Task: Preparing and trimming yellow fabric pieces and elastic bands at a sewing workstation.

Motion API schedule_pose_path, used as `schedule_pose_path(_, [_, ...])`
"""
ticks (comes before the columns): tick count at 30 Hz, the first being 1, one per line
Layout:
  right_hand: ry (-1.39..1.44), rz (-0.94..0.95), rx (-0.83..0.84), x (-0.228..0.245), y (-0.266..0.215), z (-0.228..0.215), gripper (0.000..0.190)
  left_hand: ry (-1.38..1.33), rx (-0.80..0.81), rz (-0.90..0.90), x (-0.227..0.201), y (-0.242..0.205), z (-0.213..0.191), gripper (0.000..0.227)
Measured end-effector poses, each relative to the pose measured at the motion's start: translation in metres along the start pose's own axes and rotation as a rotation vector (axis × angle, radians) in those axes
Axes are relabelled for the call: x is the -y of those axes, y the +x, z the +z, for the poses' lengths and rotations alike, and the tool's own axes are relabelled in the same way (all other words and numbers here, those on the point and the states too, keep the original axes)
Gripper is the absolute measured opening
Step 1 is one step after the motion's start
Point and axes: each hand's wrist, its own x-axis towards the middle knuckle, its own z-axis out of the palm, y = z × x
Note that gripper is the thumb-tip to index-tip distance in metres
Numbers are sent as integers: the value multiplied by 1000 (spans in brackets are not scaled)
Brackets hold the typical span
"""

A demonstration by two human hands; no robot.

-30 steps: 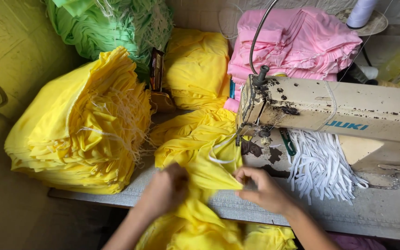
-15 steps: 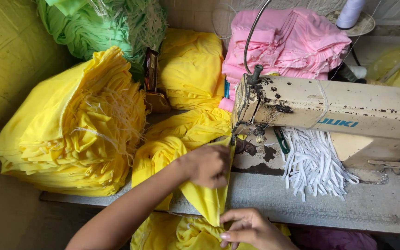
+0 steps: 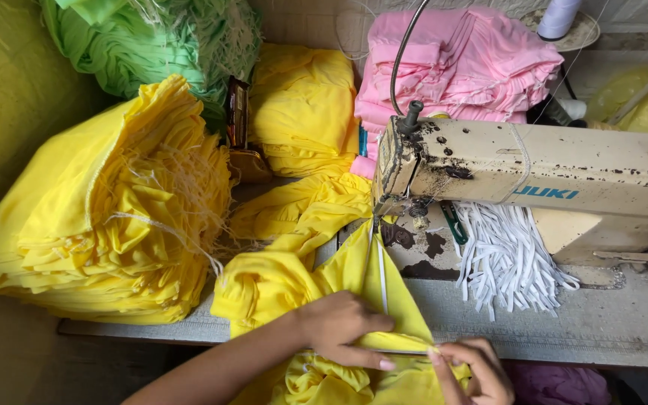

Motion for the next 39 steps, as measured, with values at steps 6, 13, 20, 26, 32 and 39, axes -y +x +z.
schedule_pose_path(6, [198, 177, 145, -57, -24, 12, 10, 344, -112, -298, -31, -24, 34, 72])
schedule_pose_path(13, [265, -243, 523, -35, 2, 11, 13, 426, -45, -334, -28, -47, 27, 62])
schedule_pose_path(20, [263, -185, 607, -34, -1, 15, 11, 9, -87, -143, -40, -40, -11, 59])
schedule_pose_path(26, [254, -218, 724, -35, 4, 14, 17, -19, 5, -145, -34, -41, -13, 57])
schedule_pose_path(32, [121, -336, 853, -35, 12, 9, 19, 31, 100, -120, -29, -41, -13, 62])
schedule_pose_path(39, [-177, -693, 809, -13, 37, 10, 19, -69, 7, 64, 0, -18, -34, 41])
